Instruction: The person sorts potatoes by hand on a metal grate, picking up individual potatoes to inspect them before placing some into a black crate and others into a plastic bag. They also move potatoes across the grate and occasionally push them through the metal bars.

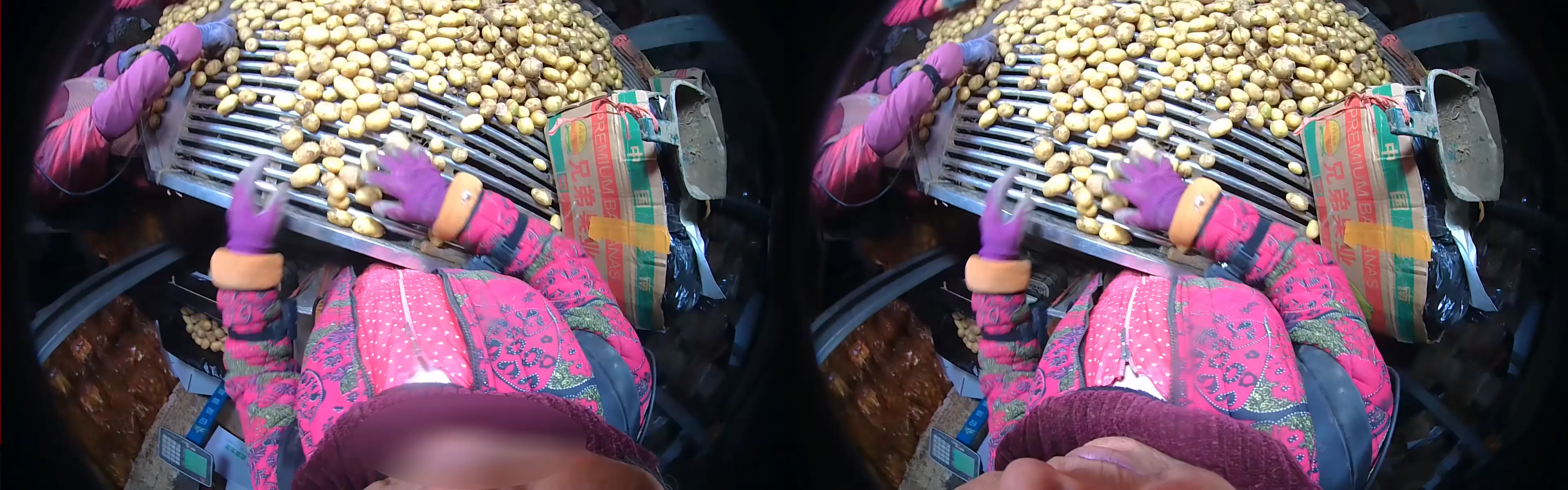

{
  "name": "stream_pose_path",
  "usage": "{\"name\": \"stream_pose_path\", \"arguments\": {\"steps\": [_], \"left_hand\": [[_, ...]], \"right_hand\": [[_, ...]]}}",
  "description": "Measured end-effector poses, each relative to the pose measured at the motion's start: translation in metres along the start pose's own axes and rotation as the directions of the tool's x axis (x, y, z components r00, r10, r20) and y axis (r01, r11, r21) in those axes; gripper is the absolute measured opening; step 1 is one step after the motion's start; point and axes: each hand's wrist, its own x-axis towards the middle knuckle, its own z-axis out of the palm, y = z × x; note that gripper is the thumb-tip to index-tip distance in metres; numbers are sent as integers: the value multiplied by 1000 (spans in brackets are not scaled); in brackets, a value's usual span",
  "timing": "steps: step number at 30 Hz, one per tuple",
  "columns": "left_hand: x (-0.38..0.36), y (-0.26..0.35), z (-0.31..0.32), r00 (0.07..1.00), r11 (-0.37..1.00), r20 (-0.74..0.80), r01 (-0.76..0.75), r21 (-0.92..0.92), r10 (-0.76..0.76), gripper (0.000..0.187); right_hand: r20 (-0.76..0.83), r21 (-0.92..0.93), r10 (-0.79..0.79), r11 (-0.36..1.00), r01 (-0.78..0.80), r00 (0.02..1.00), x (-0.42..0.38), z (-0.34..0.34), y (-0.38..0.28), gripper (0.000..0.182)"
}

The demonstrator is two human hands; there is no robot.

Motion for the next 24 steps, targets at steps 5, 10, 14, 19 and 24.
{"name": "stream_pose_path", "arguments": {"steps": [5,10,14,19,24], "left_hand": [[110,31,80,889,857,271,-438,273,368,48],[178,45,141,919,624,370,-371,687,140,67],[172,6,132,868,691,474,-432,579,146,60],[192,-44,66,794,927,578,-338,163,188,40],[273,-27,97,919,788,321,-369,493,229,52]], "right_hand": [[-283,300,12,951,77,959,9,-40,48,36],[-395,119,323,946,-300,860,65,-58,142,47],[-243,155,250,964,-217,937,120,-67,146,52],[-244,-153,175,964,-216,954,137,-20,131,42],[-255,-147,171,966,-213,952,123,-20,110,21]]}}
